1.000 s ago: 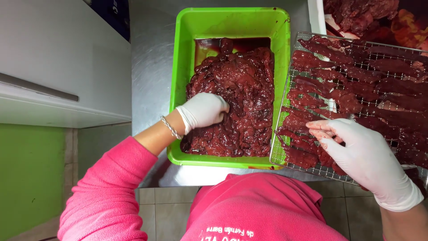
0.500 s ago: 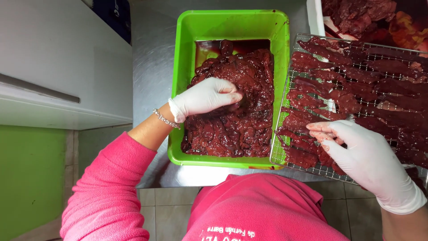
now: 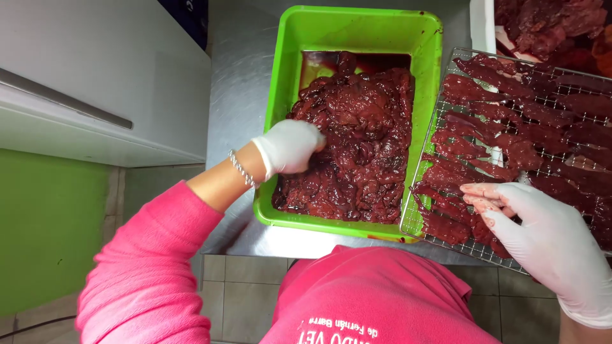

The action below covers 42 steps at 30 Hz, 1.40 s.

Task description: Placing thin strips of marinated meat onto a wire rack for dehydration.

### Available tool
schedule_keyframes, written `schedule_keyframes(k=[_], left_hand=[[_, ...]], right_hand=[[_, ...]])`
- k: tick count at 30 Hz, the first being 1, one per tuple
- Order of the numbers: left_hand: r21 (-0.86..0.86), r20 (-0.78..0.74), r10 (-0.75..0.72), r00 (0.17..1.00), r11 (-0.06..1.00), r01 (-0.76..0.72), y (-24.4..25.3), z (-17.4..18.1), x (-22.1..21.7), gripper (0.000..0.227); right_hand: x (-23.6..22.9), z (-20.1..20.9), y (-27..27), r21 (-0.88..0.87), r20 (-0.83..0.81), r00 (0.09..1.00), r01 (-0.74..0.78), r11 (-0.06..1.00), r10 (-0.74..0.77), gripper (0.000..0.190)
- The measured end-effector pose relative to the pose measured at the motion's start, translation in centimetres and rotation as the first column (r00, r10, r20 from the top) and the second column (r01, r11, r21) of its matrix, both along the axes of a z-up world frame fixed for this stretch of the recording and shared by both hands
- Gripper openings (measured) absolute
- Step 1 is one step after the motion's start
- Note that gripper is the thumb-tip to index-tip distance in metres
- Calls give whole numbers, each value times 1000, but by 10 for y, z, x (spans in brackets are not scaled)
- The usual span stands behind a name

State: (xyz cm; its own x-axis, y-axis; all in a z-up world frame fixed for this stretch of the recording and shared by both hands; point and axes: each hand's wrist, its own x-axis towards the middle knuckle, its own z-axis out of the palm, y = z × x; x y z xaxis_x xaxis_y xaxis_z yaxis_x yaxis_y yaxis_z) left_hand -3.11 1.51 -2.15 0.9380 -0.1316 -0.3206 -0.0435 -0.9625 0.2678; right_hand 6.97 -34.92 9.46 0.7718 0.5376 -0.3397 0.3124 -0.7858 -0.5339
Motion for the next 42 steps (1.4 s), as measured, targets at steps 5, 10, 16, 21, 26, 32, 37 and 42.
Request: schedule_keyframes(k=[5, 10, 16, 21, 26, 32, 37, 42], left_hand=[[10, -20, -56, 998, 998, 57, 13, -28, -15, 28], [-263, -72, 36, 997, 963, -53, 18, -3, -9, 20], [-643, -259, 182, 948, 700, -310, 13, 9, -4, 21], [-788, -213, 289, 933, 513, -339, 8, 14, 7, 26], [-815, -250, 358, 900, 424, -395, 1, 18, 13, 20], [-924, -353, 279, 893, 49, -380, 1, -5, 23, 12], [-921, -352, 316, 881, 50, -385, -10, -1, 29, 13], [-560, 229, 77, 970, 826, 66, -55, -5, 33, 21]], right_hand=[[-1, -3, 3, 22, 3, 1000, -21, 1000, 21, 31], [-2, 0, 5, 55, 27, 996, -92, 994, 90, 32], [-6, 5, 10, 62, 43, 992, -122, 991, 119, 32], [-10, 8, 12, 39, 42, 990, -137, 990, 136, 31], [-12, 8, 13, 10, 43, 991, -127, 992, 127, 31], [-13, 7, 8, -5, 17, 995, -100, 995, 100, 30], [-15, 6, 6, 32, 25, 994, -104, 994, 103, 29], [-18, 9, 5, 72, -9, 996, -83, 994, 84, 29]])
